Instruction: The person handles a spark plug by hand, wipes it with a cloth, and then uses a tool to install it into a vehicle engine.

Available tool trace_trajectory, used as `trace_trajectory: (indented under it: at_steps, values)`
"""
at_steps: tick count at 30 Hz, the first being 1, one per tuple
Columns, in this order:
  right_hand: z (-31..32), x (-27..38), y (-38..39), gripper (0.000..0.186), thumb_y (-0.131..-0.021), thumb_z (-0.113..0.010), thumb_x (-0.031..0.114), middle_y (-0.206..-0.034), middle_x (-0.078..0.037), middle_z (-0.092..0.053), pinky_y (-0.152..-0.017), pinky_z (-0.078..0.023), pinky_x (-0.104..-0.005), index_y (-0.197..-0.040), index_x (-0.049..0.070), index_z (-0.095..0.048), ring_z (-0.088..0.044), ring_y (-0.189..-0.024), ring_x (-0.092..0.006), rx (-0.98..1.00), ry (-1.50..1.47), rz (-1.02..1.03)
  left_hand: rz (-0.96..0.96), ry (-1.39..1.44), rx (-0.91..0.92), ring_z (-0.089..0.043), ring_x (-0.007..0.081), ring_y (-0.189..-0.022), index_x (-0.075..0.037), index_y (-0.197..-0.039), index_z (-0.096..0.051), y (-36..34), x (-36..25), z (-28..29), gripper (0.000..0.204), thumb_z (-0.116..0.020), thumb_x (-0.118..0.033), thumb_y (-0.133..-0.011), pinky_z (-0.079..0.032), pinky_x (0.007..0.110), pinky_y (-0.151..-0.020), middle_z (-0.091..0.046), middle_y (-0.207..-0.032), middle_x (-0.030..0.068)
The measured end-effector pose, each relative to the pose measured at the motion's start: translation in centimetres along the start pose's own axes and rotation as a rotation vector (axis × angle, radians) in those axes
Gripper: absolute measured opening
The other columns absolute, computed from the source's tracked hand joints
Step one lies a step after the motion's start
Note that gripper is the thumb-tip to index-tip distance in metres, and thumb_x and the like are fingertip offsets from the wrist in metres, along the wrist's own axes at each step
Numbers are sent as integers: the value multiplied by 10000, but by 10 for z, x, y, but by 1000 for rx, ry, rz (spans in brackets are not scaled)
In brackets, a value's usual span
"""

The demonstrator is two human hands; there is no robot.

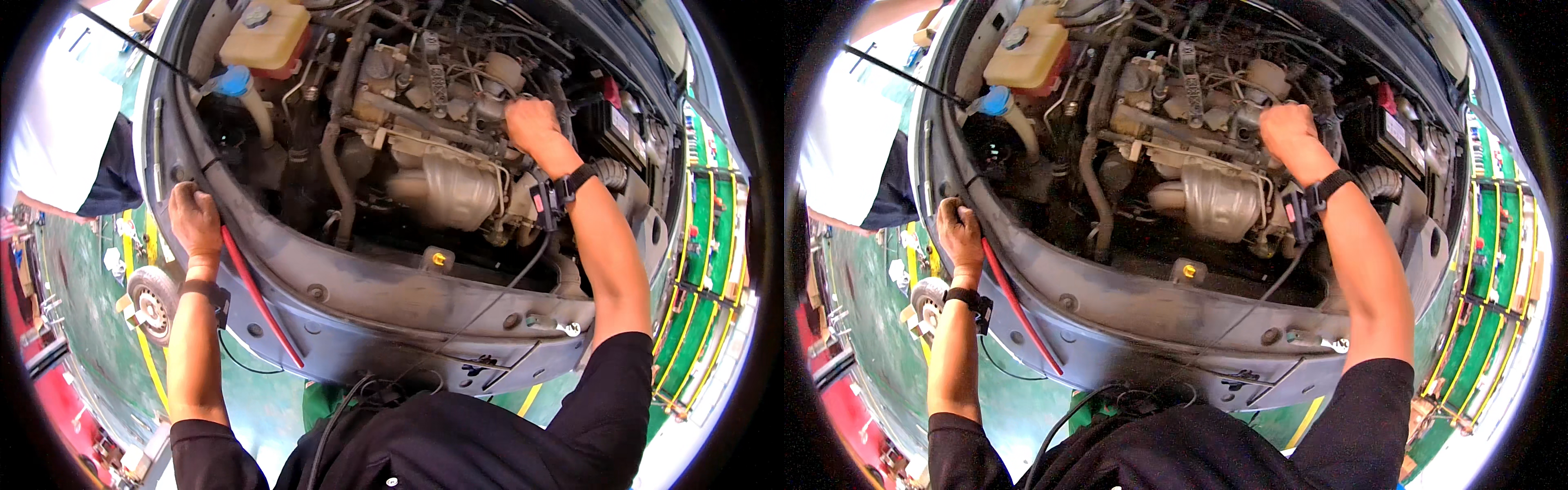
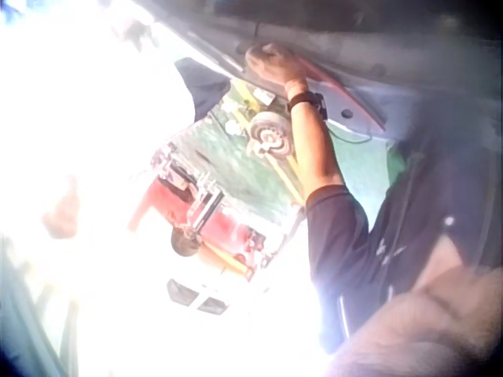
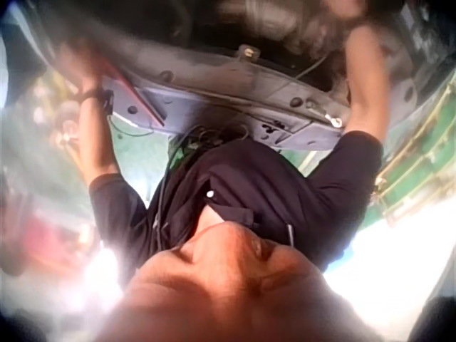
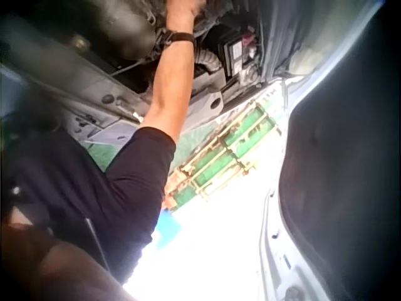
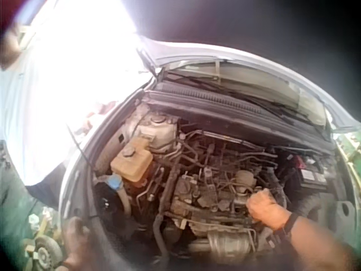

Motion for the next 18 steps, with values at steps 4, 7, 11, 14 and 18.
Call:
trace_trajectory:
  at_steps: [4, 7, 11, 14, 18]
  values:
    - [-5, -5, -4, 169, -784, -610, 109, -910, -154, -736, -741, -573, -440, -846, 62, -761, -723, -880, -323, 5, -48, 12, -3, 3, -32, -564, 387, -930, -38, -963, -557, 0, -2, 2, 141, -526, -128, -859, -454, 456, -851, -585, -932, 162]
    - [-2, -14, -6, 189, -792, -609, 121, -942, -163, -736, -758, -574, -436, -880, 42, -756, -720, -910, -335, 61, -160, -121, 22, 16, -35, -566, 378, -933, -45, -951, -557, 2, 0, 3, 131, -528, -129, -855, -456, 456, -849, -586, -930, 156]
    - [-8, -8, -3, 183, -810, -615, 113, -958, -147, -741, -758, -573, -440, -905, 53, -760, -719, -922, -327, 72, -101, -144, 5, 19, -53, -559, 377, -924, -54, -931, -550, 1, -6, 6, 106, -529, -116, -847, -458, 459, -837, -580, -919, 155]
    - [-10, 12, 0, 177, -811, -630, 109, -954, -131, -743, -756, -571, -434, -915, 62, -765, -719, -919, -315, 25, 99, 78, -6, 18, -56, -556, 383, -910, -49, -917, -541, -1, -9, 7, 94, -523, -106, -844, -457, 469, -829, -574, -904, 158]
    - [-6, -1, -3, 193, -798, -637, 140, -978, -148, -738, -789, -573, -434, -923, 70, -767, -710, -951, -329, 180, -51, -50, 13, 7, -65, -555, 384, -896, -47, -902, -535, 0, -7, 8, 86, -517, -106, -842, -457, 474, -824, -576, -894, 160]
Point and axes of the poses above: each hand's wrist, its own y-axis away from the middle knuckle, its own z-axis out of the back of the hand, x = y × z, the point moved 8 cm from there along -y, towards the middle knuckle
